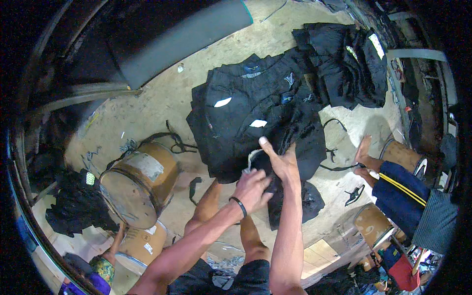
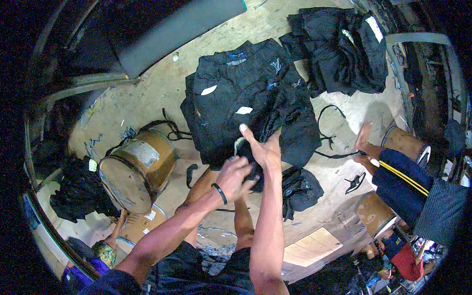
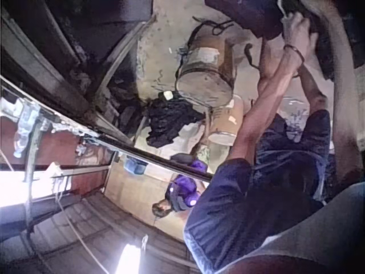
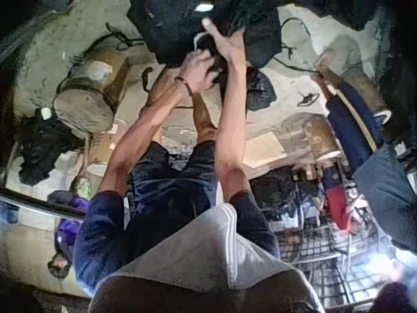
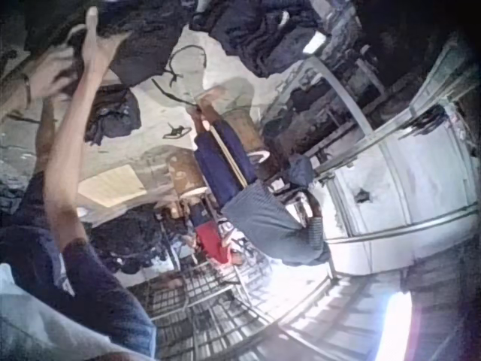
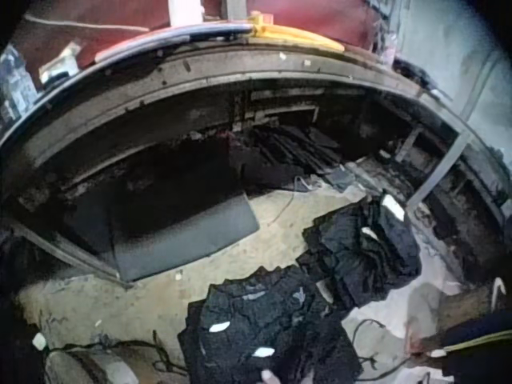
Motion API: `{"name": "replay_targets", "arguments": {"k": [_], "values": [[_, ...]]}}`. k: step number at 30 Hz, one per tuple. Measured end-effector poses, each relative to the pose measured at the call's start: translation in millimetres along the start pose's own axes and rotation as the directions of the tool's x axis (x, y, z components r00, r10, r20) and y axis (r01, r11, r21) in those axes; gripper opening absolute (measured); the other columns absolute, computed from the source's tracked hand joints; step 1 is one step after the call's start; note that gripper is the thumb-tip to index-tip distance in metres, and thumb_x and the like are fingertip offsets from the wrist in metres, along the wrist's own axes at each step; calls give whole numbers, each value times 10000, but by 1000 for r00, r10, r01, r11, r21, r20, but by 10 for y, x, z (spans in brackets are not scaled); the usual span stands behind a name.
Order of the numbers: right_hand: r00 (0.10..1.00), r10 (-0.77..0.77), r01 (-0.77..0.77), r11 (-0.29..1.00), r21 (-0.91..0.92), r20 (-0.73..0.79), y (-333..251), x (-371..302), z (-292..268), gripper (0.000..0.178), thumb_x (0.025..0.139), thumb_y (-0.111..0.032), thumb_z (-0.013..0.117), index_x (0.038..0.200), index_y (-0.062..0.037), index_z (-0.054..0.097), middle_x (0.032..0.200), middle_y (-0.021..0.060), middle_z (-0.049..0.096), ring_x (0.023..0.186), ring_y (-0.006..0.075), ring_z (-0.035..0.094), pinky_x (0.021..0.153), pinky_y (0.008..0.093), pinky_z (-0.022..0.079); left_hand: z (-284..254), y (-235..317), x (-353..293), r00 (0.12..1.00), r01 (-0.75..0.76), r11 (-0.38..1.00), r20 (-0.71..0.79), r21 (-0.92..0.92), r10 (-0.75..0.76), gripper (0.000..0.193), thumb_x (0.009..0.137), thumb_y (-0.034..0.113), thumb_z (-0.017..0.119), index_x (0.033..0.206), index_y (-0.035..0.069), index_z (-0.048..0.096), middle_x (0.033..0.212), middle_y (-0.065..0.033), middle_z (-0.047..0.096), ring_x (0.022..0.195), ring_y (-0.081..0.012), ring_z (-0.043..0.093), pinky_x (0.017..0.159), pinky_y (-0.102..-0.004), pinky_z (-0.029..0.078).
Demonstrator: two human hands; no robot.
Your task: The person irons black shorts on a small ironing board using a handheld iron. They repeatedly smooth the fabric, flip the garment, and adjust its position. After ironing, the person folds the shorts and places them on a pile with other finished items.
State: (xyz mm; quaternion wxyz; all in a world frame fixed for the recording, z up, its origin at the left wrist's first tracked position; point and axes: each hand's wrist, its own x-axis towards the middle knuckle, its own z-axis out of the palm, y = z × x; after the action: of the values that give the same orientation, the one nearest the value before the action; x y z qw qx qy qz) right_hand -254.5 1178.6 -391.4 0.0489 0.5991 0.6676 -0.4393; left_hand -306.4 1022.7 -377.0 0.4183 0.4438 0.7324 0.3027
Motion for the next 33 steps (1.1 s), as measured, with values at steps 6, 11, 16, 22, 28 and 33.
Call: {"name": "replay_targets", "arguments": {"k": [6,11,16,22,28,33], "values": [[937,348,-335,912,239,-14,641,-365,-981,641,963,-301,802,1447,78,619,1422,199,700,1287,313,666,1149,409,474,-118,-395,495,884,-6,991,-463,-136,-59,691,968,416,777,1478,-2,569,1397,-270,624,1335,-464,583,1154,-510,465],[919,329,-309,943,123,-217,536,-933,-2071,736,943,-334,825,1505,69,573,1454,197,677,1327,325,640,1184,431,444,-123,-510,1339,882,237,906,-314,-350,-352,771,952,453,785,1532,24,512,1420,-268,630,1279,-450,632,1115,-534,499],[920,373,-363,926,101,-115,257,-583,-2215,661,964,-322,816,1469,50,609,1408,168,708,1252,297,677,1132,408,481,-152,-341,1488,871,294,953,-432,74,-235,649,905,507,830,1348,69,649,1435,-246,589,1298,-439,597,1082,-507,496],[940,258,-319,899,302,224,85,596,-1124,721,962,-409,812,1468,59,602,1369,166,716,1201,292,704,1043,431,545,-225,-655,1550,899,163,974,-384,-156,-212,687,911,347,857,1443,40,549,1184,-254,691,1081,-417,701,918,-499,560],[937,292,-332,915,231,191,11,956,-430,1169,938,-755,696,1589,165,384,1594,290,527,1456,375,545,1208,452,424,-492,-359,1128,783,-8,999,-622,-46,-23,242,959,143,748,1088,-60,719,1098,-242,708,1028,-446,704,905,-479,567],[962,110,-72,985,-156,250,-150,689,-210,1153,811,-514,888,1612,132,366,1592,322,527,1514,397,495,1258,397,383,-266,-41,453,999,-51,992,-5,-111,51,344,931,212,789,1199,-1,761,1245,-197,737,1219,-411,687,1045,-455,565]]}}
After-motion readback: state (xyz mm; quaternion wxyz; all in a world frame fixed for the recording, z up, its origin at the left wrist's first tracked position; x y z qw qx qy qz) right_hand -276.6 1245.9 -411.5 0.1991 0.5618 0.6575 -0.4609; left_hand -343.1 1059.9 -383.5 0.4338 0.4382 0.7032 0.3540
